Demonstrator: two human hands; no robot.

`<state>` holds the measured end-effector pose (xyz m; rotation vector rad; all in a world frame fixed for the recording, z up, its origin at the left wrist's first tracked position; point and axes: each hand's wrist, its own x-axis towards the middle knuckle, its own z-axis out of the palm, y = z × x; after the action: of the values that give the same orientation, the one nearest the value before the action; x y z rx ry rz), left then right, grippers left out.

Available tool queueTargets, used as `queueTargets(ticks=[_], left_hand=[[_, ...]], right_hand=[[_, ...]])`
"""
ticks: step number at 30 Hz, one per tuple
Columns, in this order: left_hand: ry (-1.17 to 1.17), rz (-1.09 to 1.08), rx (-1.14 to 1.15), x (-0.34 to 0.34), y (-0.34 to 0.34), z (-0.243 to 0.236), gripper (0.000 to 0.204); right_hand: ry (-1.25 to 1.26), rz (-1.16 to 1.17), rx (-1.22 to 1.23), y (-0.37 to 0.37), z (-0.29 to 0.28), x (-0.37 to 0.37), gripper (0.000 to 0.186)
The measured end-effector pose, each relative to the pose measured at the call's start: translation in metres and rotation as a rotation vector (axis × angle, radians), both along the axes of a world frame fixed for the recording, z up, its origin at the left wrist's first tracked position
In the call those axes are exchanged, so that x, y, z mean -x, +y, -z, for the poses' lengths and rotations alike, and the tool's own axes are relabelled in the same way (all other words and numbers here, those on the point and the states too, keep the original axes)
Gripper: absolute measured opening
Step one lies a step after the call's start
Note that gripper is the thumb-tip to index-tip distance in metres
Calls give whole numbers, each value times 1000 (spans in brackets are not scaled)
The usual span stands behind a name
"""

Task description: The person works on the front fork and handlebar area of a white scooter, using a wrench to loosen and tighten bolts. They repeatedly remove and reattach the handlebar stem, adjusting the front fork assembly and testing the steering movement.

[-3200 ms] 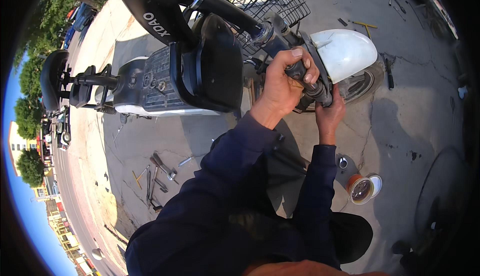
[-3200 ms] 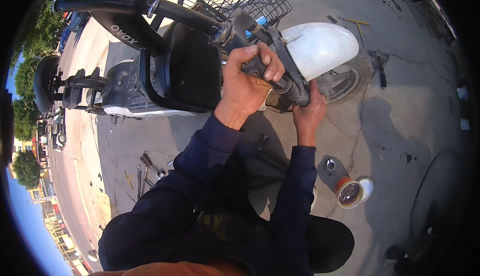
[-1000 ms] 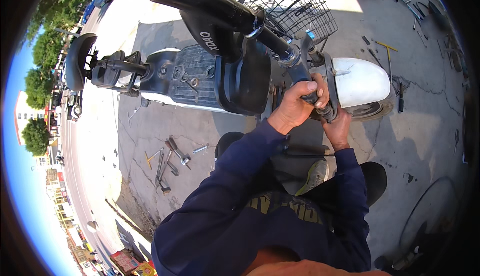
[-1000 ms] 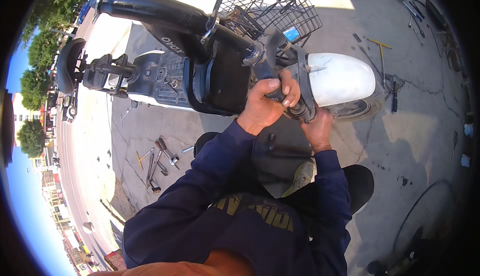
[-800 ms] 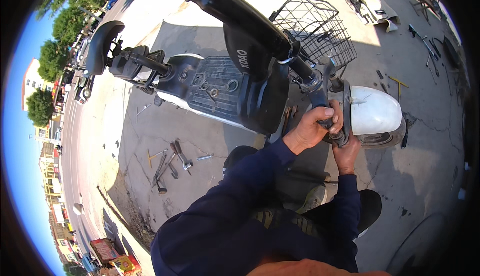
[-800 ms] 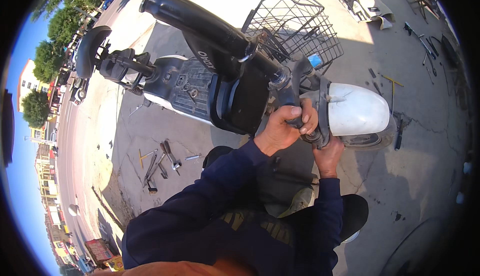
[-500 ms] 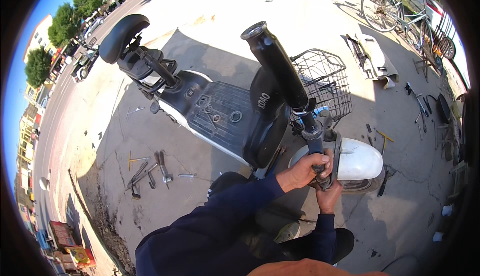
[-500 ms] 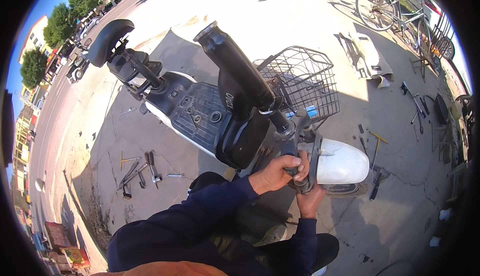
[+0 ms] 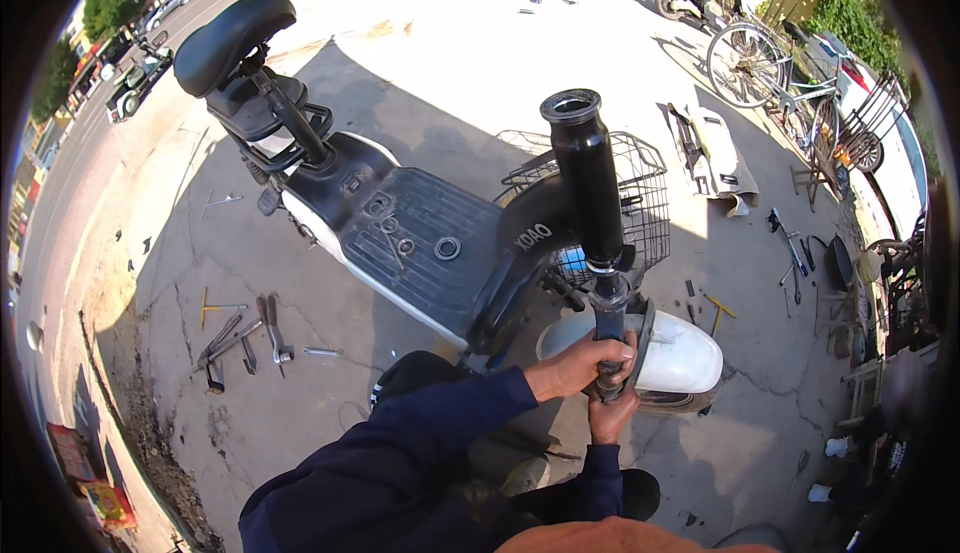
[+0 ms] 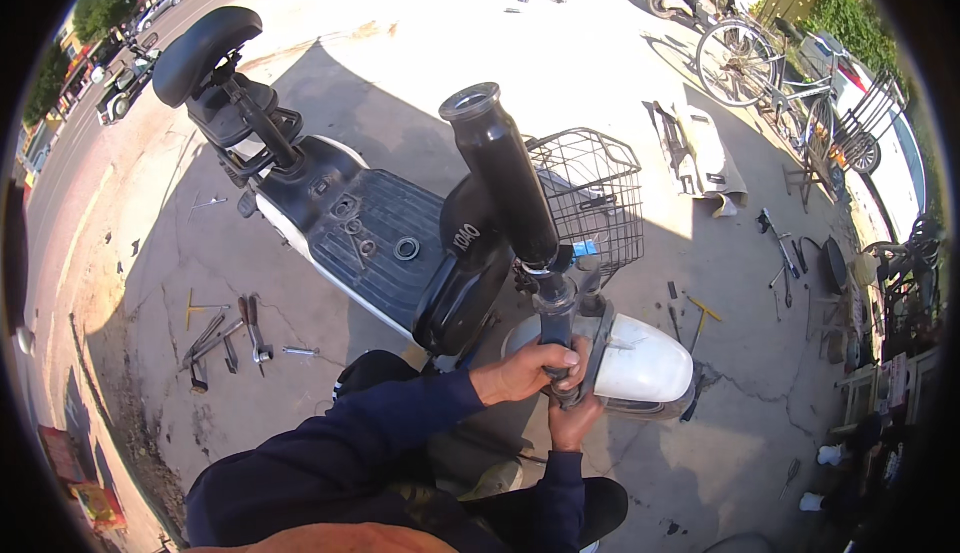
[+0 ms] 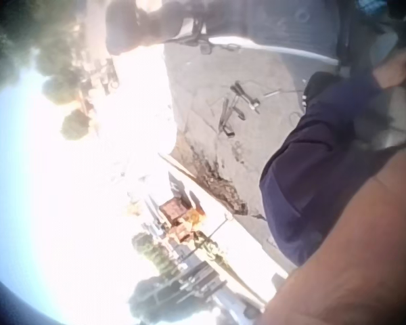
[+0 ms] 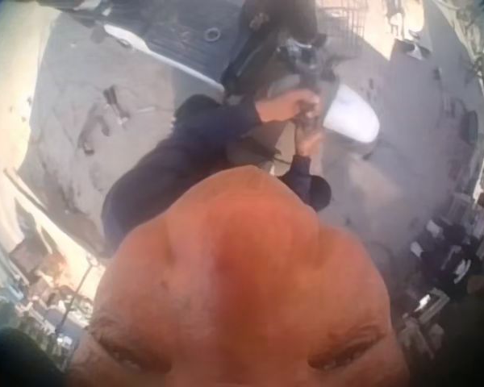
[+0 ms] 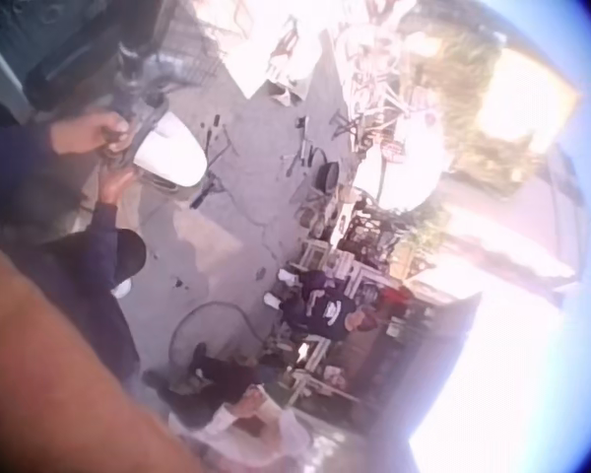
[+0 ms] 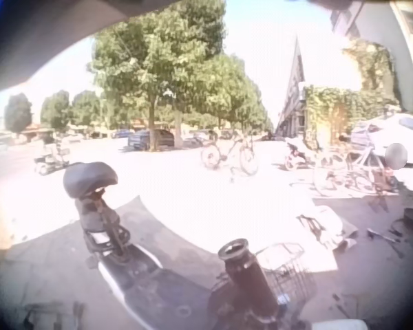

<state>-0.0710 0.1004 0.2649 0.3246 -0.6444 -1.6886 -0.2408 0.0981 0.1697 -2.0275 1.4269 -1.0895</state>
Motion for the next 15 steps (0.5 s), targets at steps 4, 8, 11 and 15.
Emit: queueTargets(ticks=[4, 8, 11, 15], left_hand=[[-37, -4, -16, -2, 0, -8, 27], [6, 32, 12, -10, -1, -5, 19], [-18, 28, -4, -10, 1, -6, 19], [-35, 47, -3, -15, 1, -6, 20]], right_hand=[[-18, 16, -25, -3, -9, -4, 36], [-33, -4, -45, 3, -7, -9, 33], [-85, -13, -40, 4, -5, -13, 29], [-55, 13, -33, 3, -7, -19, 25]])
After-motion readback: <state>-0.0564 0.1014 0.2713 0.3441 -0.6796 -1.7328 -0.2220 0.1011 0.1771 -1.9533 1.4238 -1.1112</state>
